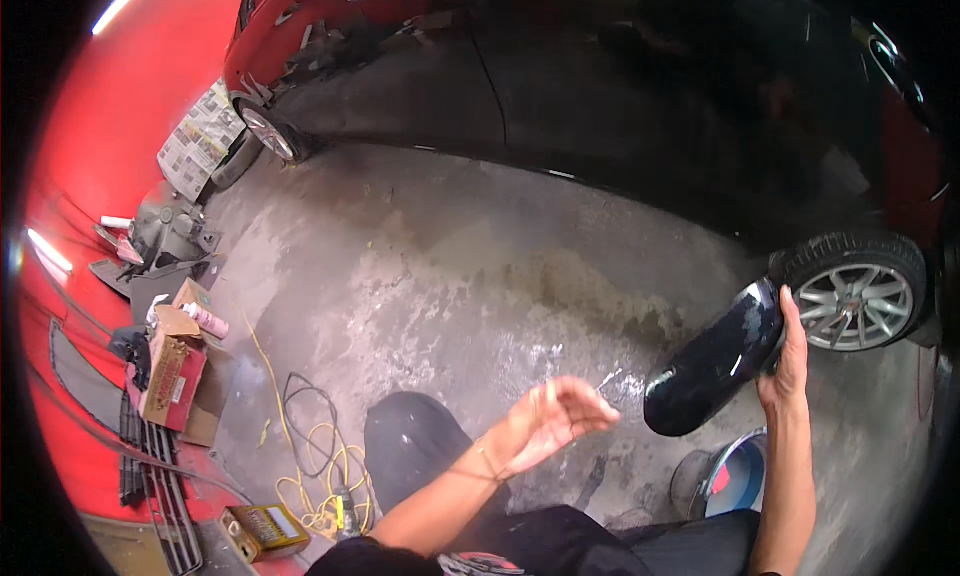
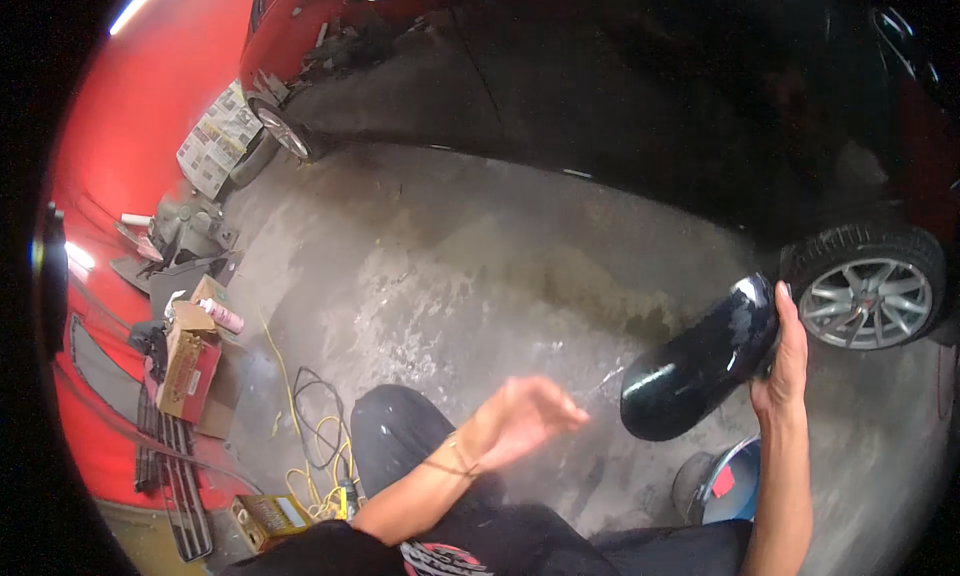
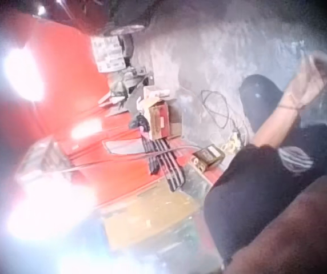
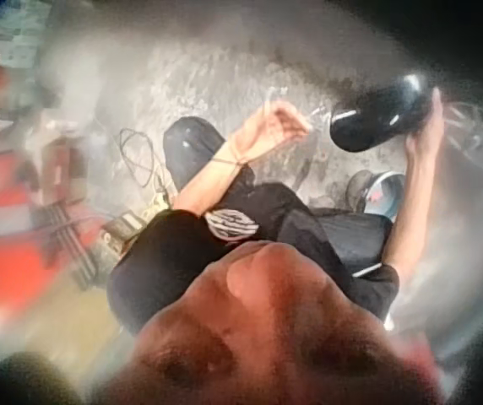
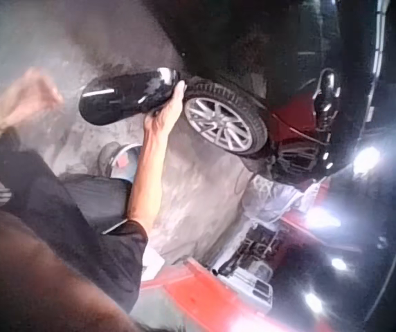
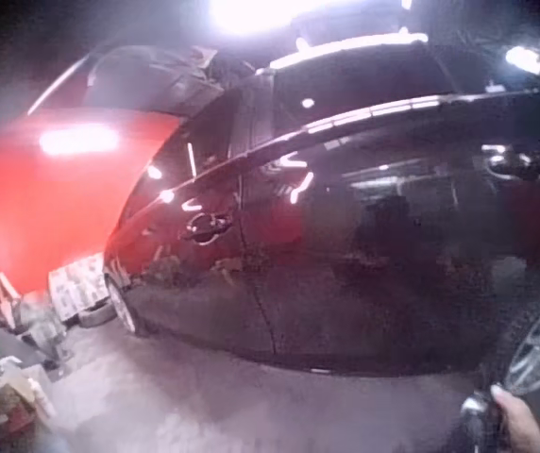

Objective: Wet sanding a car side mirror cover using a sanding block and a bucket of water.

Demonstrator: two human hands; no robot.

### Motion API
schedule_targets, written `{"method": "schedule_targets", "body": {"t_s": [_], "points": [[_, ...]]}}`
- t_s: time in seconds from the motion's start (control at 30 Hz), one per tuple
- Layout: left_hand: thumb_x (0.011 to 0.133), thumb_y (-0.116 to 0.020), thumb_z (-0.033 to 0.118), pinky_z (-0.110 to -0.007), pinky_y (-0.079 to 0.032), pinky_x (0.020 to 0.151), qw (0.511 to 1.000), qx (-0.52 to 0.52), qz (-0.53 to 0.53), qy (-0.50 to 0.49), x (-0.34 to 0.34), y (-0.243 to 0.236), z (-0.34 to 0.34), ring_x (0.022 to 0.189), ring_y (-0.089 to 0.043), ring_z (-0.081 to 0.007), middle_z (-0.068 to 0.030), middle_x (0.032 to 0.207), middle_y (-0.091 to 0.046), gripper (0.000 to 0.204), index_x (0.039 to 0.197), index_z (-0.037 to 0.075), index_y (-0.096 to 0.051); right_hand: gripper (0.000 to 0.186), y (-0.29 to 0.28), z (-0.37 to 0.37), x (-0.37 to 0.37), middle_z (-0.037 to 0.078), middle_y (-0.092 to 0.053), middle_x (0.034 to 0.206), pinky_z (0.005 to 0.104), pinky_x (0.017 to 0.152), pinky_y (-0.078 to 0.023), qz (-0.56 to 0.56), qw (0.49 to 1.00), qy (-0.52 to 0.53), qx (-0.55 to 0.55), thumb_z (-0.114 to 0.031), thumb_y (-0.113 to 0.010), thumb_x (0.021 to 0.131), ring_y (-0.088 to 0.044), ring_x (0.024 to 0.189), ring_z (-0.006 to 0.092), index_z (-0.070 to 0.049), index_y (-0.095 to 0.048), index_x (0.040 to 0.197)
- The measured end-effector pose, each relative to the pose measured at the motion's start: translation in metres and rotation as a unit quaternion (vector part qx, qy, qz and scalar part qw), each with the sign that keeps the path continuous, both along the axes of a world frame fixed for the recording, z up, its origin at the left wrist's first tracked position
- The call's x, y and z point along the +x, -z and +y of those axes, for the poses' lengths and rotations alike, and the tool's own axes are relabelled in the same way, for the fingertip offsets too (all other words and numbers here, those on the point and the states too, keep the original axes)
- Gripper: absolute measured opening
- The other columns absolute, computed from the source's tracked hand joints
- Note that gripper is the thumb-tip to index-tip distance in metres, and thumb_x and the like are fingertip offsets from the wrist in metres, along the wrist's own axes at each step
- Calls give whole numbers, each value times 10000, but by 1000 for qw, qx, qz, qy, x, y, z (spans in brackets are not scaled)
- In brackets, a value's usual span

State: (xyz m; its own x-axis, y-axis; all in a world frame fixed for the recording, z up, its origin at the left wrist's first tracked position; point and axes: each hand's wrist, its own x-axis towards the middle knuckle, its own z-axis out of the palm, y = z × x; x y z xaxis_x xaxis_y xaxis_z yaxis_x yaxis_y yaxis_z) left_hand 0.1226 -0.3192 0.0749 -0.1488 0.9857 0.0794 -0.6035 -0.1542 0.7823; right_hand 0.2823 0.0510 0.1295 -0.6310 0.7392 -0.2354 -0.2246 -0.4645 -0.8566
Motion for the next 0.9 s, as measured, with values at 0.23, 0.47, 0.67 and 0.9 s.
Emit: {"method": "schedule_targets", "body": {"t_s": [0.23,0.47,0.67,0.9], "points": [[1231,-569,437,-421,-619,1059,963,-192,-186,-31,35,-21,-92,1064,-779,-260,-131,1129,-805,502,1404,-20,-680,279,19,20,23,-21,-812,1063,311,861,-592,-29,999,31,6,-401,-751,1131,-757,924,115,-128,-806,1156],[1131,-768,130,-349,-599,1146,904,-319,245,146,29,-73,-119,1240,-776,-183,-115,1298,-826,444,1533,-24,-660,324,36,34,48,5,-820,1023,305,849,-603,-86,996,33,15,-430,-753,1120,-770,905,123,-111,-803,1136],[1103,-810,285,-412,-663,978,832,-245,444,225,-1,-78,-55,1101,-842,-292,-165,1169,-851,451,1455,30,-690,339,43,34,60,18,-826,1069,304,849,-612,-79,996,21,39,-410,-724,1142,-777,915,128,-83,-802,1184],[895,-954,515,-482,-526,1205,851,-280,417,-151,-31,-54,42,1400,-705,-310,-185,1459,-767,883,1574,44,-642,301,30,24,41,15,-815,1112,333,940,-598,-23,999,32,-5,-380,-728,1145,-762,1009,129,-96,-807,1204]]}}
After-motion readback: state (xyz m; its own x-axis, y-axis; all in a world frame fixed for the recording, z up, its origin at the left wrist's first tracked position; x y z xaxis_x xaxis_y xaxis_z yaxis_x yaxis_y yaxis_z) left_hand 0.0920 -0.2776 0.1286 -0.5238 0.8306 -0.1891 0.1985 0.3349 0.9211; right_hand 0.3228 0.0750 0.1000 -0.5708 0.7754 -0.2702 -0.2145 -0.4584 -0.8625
